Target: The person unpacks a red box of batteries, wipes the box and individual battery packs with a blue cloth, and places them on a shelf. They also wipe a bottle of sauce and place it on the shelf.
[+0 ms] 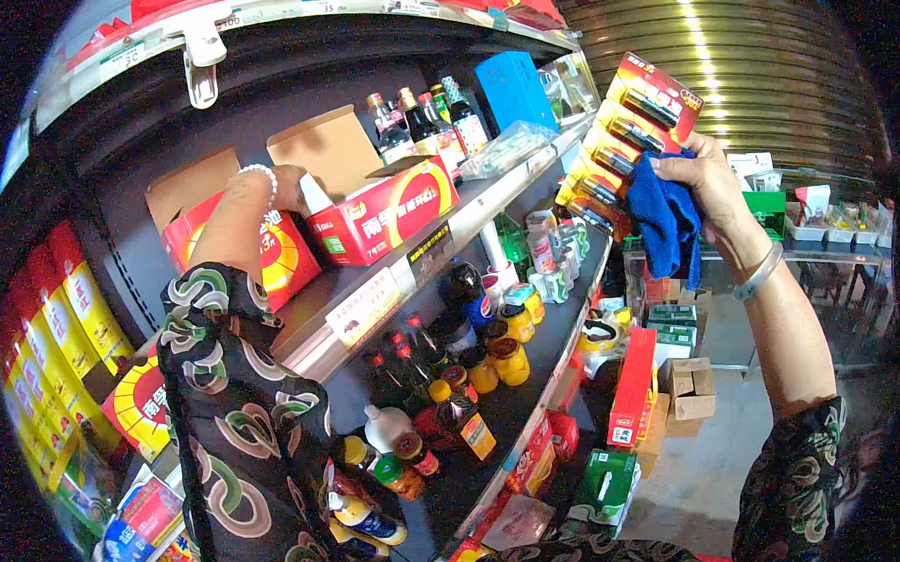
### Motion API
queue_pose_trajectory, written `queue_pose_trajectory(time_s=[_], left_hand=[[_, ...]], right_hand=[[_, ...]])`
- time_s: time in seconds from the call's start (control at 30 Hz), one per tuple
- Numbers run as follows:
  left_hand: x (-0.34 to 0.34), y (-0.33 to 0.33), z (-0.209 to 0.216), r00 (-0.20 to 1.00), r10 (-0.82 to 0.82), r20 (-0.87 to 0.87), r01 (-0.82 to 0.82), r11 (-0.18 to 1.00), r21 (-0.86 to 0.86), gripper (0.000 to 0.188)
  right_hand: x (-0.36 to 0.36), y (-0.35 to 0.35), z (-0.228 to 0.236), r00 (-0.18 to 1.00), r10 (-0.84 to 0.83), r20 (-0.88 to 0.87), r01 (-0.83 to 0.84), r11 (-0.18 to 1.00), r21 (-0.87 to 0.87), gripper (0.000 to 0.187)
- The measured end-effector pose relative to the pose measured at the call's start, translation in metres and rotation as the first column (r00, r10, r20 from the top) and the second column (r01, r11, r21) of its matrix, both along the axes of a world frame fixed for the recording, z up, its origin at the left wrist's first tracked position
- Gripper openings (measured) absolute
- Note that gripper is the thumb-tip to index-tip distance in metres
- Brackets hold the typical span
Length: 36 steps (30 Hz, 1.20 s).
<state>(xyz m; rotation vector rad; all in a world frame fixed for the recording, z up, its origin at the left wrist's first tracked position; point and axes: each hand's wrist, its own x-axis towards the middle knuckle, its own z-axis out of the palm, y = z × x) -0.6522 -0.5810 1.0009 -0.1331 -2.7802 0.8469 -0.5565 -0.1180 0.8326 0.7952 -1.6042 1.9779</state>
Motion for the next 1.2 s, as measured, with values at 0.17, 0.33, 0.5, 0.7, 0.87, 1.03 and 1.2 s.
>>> queue_pose_trajectory(time_s=[0.17,0.33,0.5,0.7,0.87,1.03,1.2], left_hand=[[-0.01,-0.002,-0.003,0.991,-0.016,-0.135,0.021,0.999,0.039,0.04],[0.011,0.027,-0.018,0.966,0.05,-0.254,0.012,0.971,0.239,0.028],[-0.027,0.003,-0.023,0.94,-0.12,-0.318,0.145,0.988,0.055,0.022],[-0.044,0.027,-0.032,0.974,-0.111,-0.197,0.156,0.961,0.229,0.024],[-0.022,0.051,-0.023,0.981,0.036,-0.193,-0.017,0.995,0.1,0.028],[0.019,0.072,-0.004,0.584,0.07,-0.809,0.106,0.981,0.162,0.017],[-0.015,0.028,0.002,0.454,0.177,-0.873,0.411,0.828,0.381,0.061]], right_hand=[[-0.004,-0.001,-0.004,1.0,0.005,0.0,-0.005,1.0,-0.005,0.029],[-0.001,0.004,-0.007,1.0,-0.022,0.022,0.022,1.0,-0.011,0.027],[-0.006,0.004,-0.01,1.0,-0.016,-0.001,0.016,1.0,-0.003,0.027],[0.004,0.003,-0.011,0.999,-0.031,0.014,0.031,1.0,0.004,0.027],[0.002,-0.003,-0.008,1.0,-0.014,0.024,0.014,1.0,-0.01,0.026],[0.004,-0.003,-0.011,0.998,0.046,0.036,-0.044,0.997,-0.069,0.026],[0.005,-0.016,-0.015,0.995,0.081,0.054,-0.077,0.994,-0.074,0.028]])
